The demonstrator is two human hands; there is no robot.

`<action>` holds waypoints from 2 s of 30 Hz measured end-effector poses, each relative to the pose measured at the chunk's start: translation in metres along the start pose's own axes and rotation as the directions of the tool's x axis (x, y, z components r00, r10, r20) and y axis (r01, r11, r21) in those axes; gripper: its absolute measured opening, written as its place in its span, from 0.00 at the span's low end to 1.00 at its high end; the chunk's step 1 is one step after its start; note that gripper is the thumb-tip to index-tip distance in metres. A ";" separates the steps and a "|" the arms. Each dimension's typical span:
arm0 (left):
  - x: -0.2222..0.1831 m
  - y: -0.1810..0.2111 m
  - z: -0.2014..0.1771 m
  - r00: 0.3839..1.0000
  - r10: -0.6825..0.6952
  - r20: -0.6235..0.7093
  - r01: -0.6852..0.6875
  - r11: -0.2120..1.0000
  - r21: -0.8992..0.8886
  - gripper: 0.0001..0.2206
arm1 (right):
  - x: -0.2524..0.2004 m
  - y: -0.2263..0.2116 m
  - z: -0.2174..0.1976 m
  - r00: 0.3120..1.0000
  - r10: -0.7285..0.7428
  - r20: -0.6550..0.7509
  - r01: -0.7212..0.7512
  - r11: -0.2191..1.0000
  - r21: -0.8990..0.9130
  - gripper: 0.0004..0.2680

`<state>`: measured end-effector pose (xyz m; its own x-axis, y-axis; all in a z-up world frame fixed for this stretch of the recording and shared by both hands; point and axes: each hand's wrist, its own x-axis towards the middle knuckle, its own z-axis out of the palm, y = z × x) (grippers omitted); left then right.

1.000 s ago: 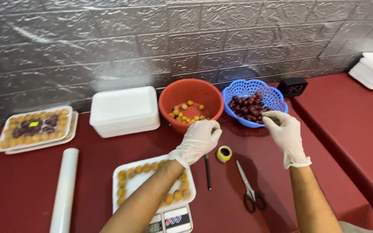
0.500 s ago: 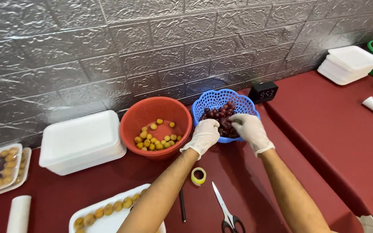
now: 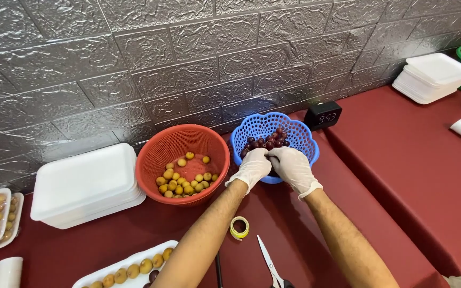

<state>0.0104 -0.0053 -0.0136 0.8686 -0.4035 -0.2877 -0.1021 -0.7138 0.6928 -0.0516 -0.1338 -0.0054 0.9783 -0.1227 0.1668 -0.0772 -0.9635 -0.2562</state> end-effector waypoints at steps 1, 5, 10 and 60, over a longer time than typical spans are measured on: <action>0.001 0.000 0.000 1.000 -0.001 -0.001 0.001 1.000 -0.002 0.19 | 0.000 0.002 0.000 1.000 -0.002 0.001 0.002 1.000 -0.001 0.07; -0.007 0.003 -0.005 0.999 0.050 0.004 -0.050 0.999 0.004 0.23 | 0.006 0.011 0.006 0.996 0.085 -0.003 -0.084 0.990 0.110 0.07; -0.024 0.009 -0.017 0.998 0.070 -0.009 -0.070 0.998 0.005 0.25 | 0.003 0.012 -0.006 0.984 0.180 0.003 -0.176 0.961 0.213 0.06; -0.397 -0.186 -0.119 0.994 -0.059 -0.091 0.063 0.997 0.046 0.19 | -0.232 -0.273 -0.025 0.904 -0.374 0.206 0.169 0.757 0.631 0.05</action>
<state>-0.2577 0.3562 0.0507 0.9135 -0.3074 -0.2666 -0.0695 -0.7635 0.6420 -0.2620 0.1519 0.0499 0.9532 0.2979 0.0505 0.2282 -0.6004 -0.7664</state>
